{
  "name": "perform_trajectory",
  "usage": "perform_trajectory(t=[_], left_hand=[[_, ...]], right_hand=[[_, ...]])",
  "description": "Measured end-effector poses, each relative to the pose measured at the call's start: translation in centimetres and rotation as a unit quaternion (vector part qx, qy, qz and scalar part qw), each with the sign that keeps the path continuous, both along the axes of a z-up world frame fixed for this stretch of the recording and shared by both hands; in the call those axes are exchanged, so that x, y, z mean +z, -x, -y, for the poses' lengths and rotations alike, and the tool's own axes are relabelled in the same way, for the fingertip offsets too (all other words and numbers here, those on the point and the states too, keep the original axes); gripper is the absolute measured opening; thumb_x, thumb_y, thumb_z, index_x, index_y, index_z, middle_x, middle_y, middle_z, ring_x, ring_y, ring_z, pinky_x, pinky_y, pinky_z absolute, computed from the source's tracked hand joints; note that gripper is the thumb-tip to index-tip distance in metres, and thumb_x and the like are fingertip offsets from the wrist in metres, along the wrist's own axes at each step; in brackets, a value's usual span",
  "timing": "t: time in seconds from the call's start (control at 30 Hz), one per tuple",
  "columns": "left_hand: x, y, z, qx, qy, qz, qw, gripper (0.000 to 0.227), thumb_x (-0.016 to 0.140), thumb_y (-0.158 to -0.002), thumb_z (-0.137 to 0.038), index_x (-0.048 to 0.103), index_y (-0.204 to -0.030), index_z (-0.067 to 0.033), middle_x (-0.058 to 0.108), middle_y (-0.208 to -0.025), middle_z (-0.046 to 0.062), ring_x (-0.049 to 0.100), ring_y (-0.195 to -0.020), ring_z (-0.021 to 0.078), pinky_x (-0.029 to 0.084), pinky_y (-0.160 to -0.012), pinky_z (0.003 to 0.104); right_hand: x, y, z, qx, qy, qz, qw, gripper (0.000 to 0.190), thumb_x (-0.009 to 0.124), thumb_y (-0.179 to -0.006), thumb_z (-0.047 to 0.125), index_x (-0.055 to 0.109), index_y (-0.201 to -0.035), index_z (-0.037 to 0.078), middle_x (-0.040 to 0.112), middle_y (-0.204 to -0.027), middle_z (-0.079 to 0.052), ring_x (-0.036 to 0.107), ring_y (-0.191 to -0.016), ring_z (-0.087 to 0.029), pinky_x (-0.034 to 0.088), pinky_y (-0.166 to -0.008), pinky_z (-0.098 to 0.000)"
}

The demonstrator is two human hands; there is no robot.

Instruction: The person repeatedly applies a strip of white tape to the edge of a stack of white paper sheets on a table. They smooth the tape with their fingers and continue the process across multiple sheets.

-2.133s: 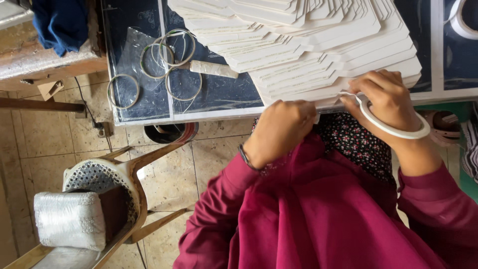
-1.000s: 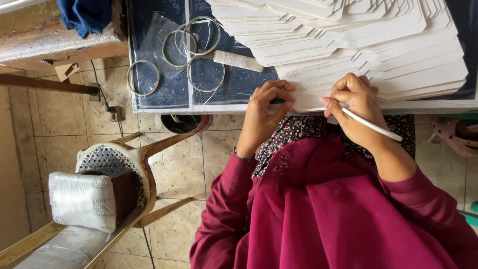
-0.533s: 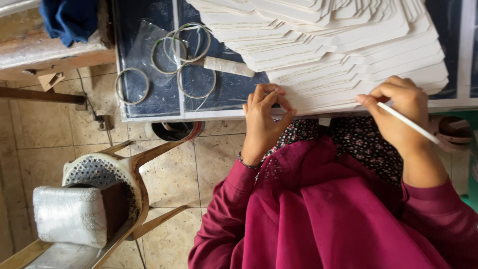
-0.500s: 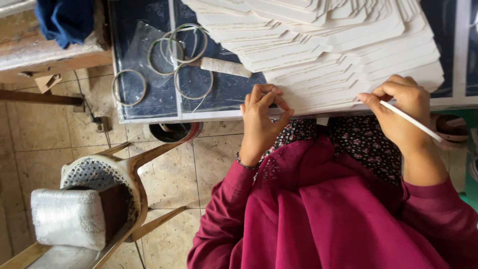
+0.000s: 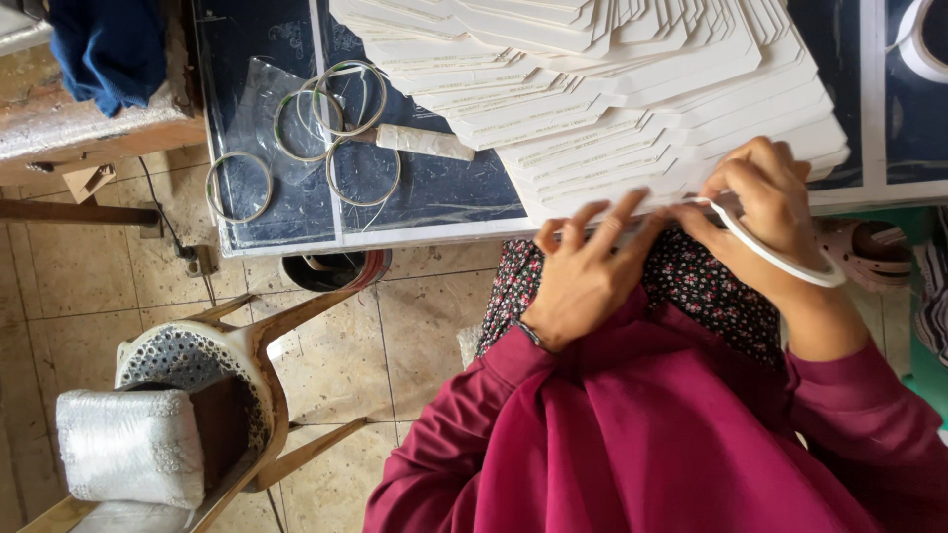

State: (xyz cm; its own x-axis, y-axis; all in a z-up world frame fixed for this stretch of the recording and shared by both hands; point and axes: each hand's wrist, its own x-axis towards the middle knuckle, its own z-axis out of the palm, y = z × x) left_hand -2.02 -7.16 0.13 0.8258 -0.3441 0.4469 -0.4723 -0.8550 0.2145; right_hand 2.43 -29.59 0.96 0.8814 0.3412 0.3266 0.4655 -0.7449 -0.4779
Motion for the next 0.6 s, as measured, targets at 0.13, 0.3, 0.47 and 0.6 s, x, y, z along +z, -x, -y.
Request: perform_trajectory(t=[0.13,0.3,0.47,0.6], left_hand=[[-1.9,1.5,-0.7,-0.126,0.098,-0.027,0.987,0.034,0.067,-0.108,-0.019,0.064,-0.141,-0.0190,0.060,-0.151,0.000,0.064,-0.128,0.0197,0.038,-0.100,0.044],[-1.8,1.9,-1.3,-0.056,0.023,-0.095,0.994,0.017,0.061,-0.102,-0.024,0.068,-0.118,-0.0202,0.054,-0.155,0.003,0.054,-0.137,0.0240,0.033,-0.111,0.051],[0.8,0.6,-0.9,-0.057,0.028,-0.082,0.995,0.010,0.065,-0.098,-0.026,0.067,-0.090,-0.0191,0.058,-0.150,0.006,0.059,-0.128,0.0277,0.040,-0.098,0.056],[2.2,0.0,-0.6,-0.080,-0.010,-0.051,0.995,0.010,0.066,-0.090,-0.017,0.070,-0.083,-0.0118,0.068,-0.127,0.014,0.063,-0.101,0.0311,0.047,-0.083,0.046]], right_hand=[[0.4,-0.4,0.5,0.035,-0.036,0.084,0.995,0.021,0.068,-0.090,-0.027,0.058,-0.091,-0.008,0.064,-0.107,-0.026,0.061,-0.102,-0.042,0.049,-0.096,-0.0474],[-3.8,-1.1,1.4,0.041,-0.020,0.196,0.980,0.031,0.081,-0.106,-0.024,0.065,-0.087,-0.007,0.063,-0.084,-0.018,0.054,-0.075,-0.035,0.045,-0.082,-0.0482],[-2.7,-2.4,0.3,0.053,0.010,0.242,0.969,0.034,0.071,-0.102,-0.028,0.063,-0.078,-0.005,0.065,-0.079,-0.017,0.052,-0.073,-0.032,0.040,-0.076,-0.0430],[-3.5,-1.2,1.4,0.044,0.037,0.217,0.974,0.027,0.069,-0.100,-0.026,0.066,-0.085,-0.003,0.058,-0.078,-0.012,0.049,-0.075,-0.030,0.040,-0.079,-0.0426]])
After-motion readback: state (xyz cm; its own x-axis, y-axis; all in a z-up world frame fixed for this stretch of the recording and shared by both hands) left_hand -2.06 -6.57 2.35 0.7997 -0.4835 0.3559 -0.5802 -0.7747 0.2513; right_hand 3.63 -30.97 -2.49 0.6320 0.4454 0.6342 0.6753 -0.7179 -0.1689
